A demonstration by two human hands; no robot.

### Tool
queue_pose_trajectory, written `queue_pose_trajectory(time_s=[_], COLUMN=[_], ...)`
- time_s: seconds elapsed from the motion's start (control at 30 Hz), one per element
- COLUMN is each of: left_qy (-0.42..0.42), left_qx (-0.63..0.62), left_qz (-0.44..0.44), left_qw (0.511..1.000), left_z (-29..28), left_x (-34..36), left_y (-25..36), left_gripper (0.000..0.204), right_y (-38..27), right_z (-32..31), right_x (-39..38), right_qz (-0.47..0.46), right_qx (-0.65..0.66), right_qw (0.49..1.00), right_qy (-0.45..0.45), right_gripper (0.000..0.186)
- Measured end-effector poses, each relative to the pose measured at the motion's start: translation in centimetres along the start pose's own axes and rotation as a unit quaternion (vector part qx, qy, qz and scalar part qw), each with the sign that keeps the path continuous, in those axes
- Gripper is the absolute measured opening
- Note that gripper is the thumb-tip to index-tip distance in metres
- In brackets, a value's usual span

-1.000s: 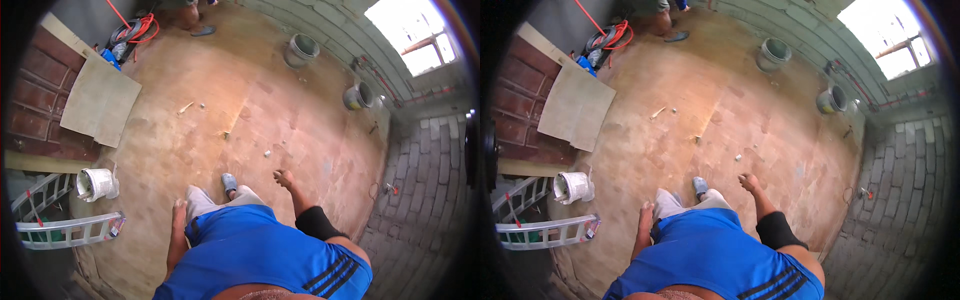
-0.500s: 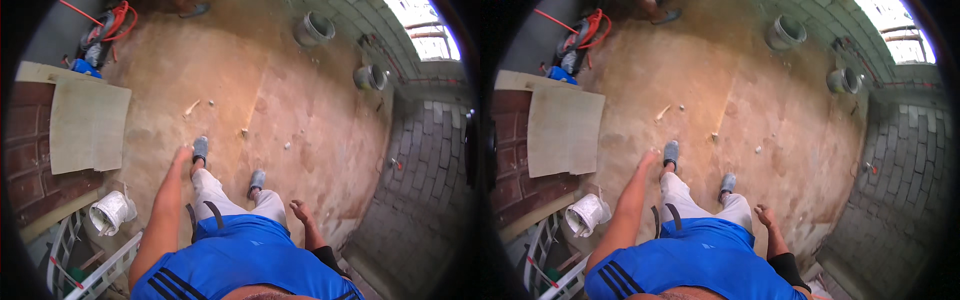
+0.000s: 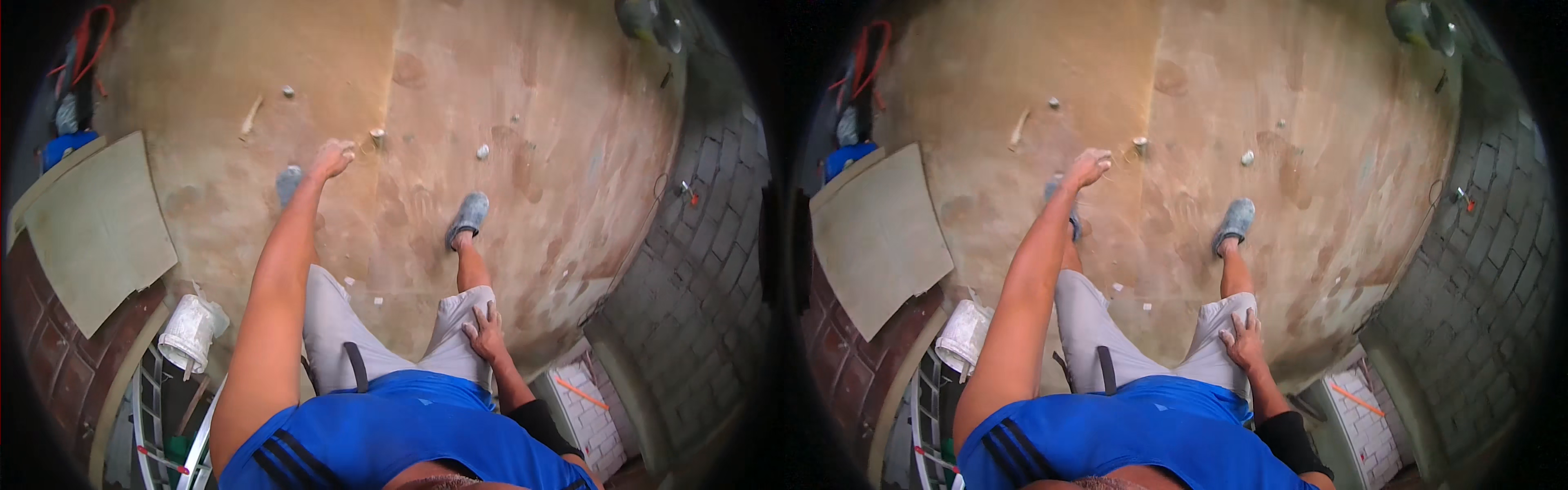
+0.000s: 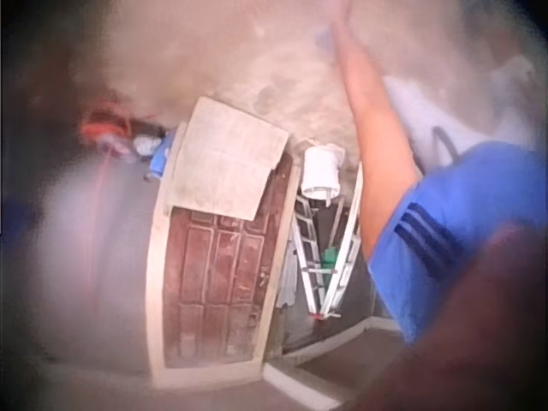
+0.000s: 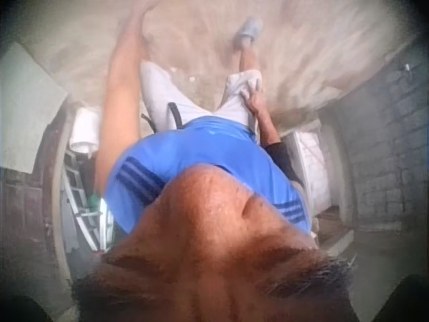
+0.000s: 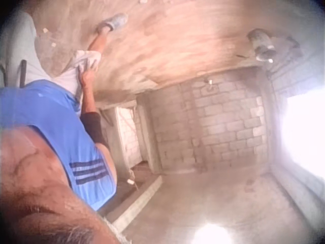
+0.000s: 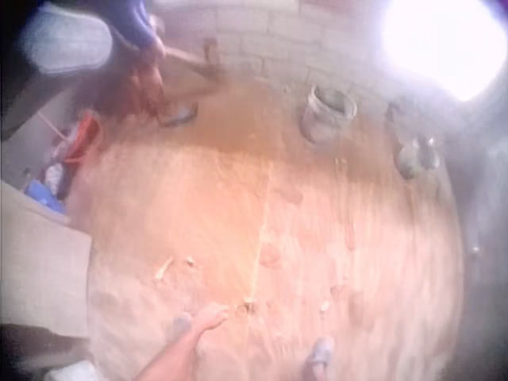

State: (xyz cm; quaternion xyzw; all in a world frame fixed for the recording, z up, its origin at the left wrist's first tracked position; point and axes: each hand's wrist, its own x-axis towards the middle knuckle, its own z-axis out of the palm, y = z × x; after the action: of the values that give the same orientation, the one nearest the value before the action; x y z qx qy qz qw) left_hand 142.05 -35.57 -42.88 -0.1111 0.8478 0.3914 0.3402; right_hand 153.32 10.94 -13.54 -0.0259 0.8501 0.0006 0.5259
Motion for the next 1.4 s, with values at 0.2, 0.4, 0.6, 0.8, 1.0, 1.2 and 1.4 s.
queue_pose_trajectory(time_s=[0.2, 0.4, 0.6, 0.8, 1.0, 1.2, 1.4], left_qy=[0.074, 0.024, 0.116, 0.178, 0.11, 0.053, 0.061], left_qx=[0.209, 0.155, 0.015, 0.006, 0.09, 0.083, -0.411], left_qz=[-0.054, -0.046, -0.077, -0.104, -0.087, -0.106, -0.148], left_qw=[0.974, 0.987, 0.99, 0.978, 0.986, 0.99, 0.897], left_z=[11.8, 18.5, 22.9, 25.5, 19.9, 23.8, 26.2], left_x=[12.8, 16.7, 11.8, 6.3, 8.4, 13.6, 8.4], left_y=[-0.2, -7.0, -6.3, -7.9, -3.5, -7.6, -5.8], left_gripper=[0.066, 0.038, 0.019, 0.02, 0.059, 0.048, 0.018], right_y=[2.7, 3.8, 3.7, 3.1, 2.5, 2.8, 1.1], right_z=[0.7, 1.3, 1.2, 1.9, 3.4, 4.4, 2.6], right_x=[1.8, 3.2, 2.3, 1.9, 1.9, 2.7, 2.2], right_qz=[0.058, 0.066, 0.107, 0.071, 0.096, 0.062, 0.073], right_qx=[0.034, 0.042, 0.06, 0.004, 0.001, -0.025, -0.041], right_qw=[0.998, 0.997, 0.992, 0.996, 0.995, 0.997, 0.995], right_qy=[0.0, -0.023, -0.008, 0.06, 0.039, 0.047, 0.045], right_gripper=[0.056, 0.054, 0.052, 0.05, 0.048, 0.046, 0.048])
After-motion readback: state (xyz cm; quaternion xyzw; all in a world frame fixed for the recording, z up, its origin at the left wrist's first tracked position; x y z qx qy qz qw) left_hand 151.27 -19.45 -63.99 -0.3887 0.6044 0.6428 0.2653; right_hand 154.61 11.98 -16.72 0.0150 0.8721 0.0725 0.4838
